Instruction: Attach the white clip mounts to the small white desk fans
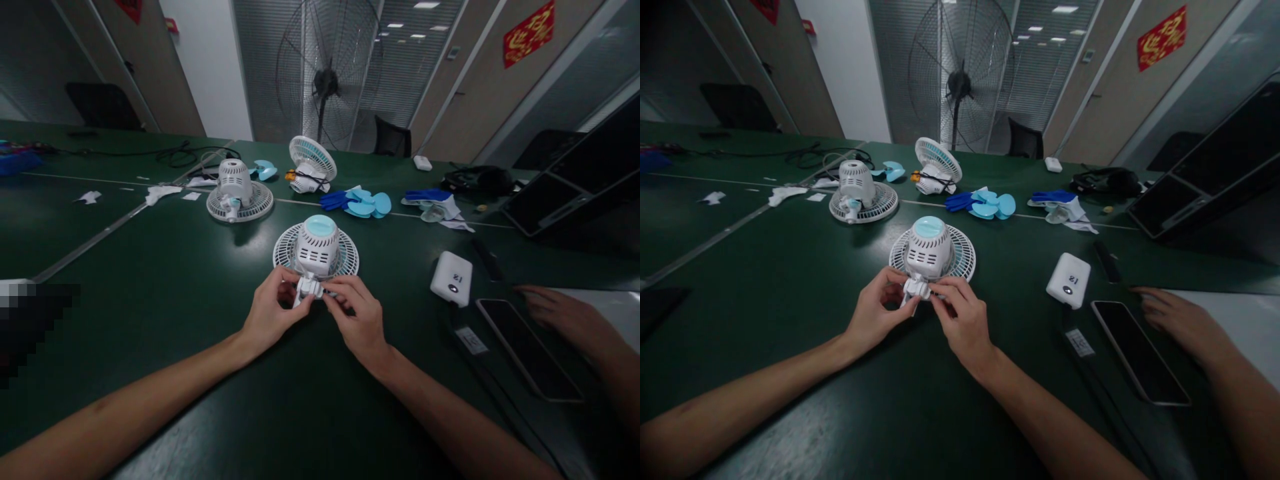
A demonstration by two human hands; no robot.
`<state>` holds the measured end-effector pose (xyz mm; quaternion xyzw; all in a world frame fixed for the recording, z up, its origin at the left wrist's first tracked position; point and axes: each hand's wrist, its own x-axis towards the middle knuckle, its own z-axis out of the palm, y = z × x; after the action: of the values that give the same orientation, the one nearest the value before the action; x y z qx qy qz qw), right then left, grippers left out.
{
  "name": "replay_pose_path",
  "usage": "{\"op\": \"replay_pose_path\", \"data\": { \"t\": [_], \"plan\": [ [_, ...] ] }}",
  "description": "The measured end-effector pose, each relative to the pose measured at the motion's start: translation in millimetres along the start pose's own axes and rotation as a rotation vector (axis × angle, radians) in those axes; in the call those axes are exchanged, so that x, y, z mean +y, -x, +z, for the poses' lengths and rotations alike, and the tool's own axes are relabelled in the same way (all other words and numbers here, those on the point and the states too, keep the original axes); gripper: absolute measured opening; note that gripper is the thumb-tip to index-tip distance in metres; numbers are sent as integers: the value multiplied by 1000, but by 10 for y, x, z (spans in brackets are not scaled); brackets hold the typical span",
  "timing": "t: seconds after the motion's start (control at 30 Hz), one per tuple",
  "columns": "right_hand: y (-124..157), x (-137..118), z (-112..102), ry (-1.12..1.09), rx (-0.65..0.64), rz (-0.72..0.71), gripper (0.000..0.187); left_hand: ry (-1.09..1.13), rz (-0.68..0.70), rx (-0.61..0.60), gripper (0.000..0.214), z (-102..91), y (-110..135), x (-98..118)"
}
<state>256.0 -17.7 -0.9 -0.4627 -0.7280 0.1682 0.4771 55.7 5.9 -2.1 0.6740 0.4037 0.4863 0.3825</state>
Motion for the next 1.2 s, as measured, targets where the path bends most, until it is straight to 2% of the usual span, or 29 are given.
{"op": "replay_pose_path", "data": {
  "t": [0.13,0.23,0.37,0.5,0.63,0.7,0.8,0.87,0.93,1.03,1.1,1.2],
  "plan": [
    [-47,18,-3,-113,-37,88,10,-2,-2,-8,26,-1,0,9],
    [-70,1,-2,-150,-77,142,17,-17,-1,1,25,4,-1,11],
    [-43,-36,-13,-80,-32,97,13,-19,-12,17,27,6,-1,2],
    [-4,-46,-27,-14,-1,35,22,1,-18,18,27,0,-5,-9],
    [-32,-36,-22,-27,9,21,16,19,-13,10,28,1,-4,-15],
    [-64,-20,-2,-98,-9,82,11,18,-9,4,28,6,-2,-17],
    [-94,8,42,-300,-128,235,28,22,-6,1,28,14,-2,-19],
    [-89,14,56,-370,-155,286,27,25,-10,9,28,14,-6,-20],
    [-69,9,44,-315,-91,257,15,26,-13,13,28,11,-10,-20],
    [-44,7,-10,-112,-31,104,22,36,-11,11,28,9,-15,-24],
    [-41,18,-44,10,-16,-7,18,46,-12,7,28,12,-15,-31],
    [-53,33,-68,95,4,-116,19,51,-12,3,28,20,-13,-41]
  ]
}}
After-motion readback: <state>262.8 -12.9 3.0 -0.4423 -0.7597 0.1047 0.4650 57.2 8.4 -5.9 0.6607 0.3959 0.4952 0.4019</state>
